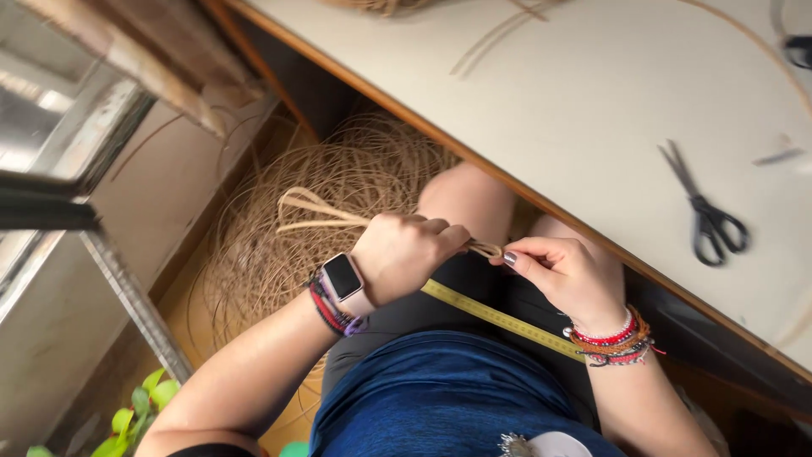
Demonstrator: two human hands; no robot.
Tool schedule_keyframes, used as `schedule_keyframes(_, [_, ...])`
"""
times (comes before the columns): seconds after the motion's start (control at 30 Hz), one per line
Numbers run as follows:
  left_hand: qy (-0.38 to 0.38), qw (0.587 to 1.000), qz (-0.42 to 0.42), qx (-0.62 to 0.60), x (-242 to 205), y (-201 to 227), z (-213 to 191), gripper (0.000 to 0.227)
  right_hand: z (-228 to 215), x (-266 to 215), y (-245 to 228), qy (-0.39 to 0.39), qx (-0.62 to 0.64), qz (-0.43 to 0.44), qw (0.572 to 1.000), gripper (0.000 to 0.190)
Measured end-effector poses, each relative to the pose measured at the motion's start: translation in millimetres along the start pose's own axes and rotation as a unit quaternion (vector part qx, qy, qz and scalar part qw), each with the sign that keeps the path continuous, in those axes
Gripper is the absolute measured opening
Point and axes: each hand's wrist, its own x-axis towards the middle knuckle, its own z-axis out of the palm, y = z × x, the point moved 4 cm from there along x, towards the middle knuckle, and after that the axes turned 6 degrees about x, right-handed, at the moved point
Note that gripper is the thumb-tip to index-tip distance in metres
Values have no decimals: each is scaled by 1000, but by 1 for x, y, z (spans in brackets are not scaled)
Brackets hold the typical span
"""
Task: Measuring and cutting natural wicker fibers to specific lengths using a tape measure and scissors.
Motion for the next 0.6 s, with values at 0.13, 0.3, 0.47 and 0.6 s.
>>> schedule_keyframes(0.13, [43, 999, -6, 22, -12, -27, 21, 18, 15, 24, 29, 17, 26, -11, 999, 11])
schedule_keyframes(0.3, [20, 990, -107, 89, -37, -40, 30, 88, 26, 42, 49, 65, -74, -47, 994, 7])
schedule_keyframes(0.47, [-19, 997, -70, 30, -69, -33, 55, 36, 6, 39, 91, 122, -204, -5, 971, 7])
schedule_keyframes(0.6, [-56, 995, -58, 59, -91, -20, 113, 29, 6, 25, 95, 129, -225, 11, 966, 2])
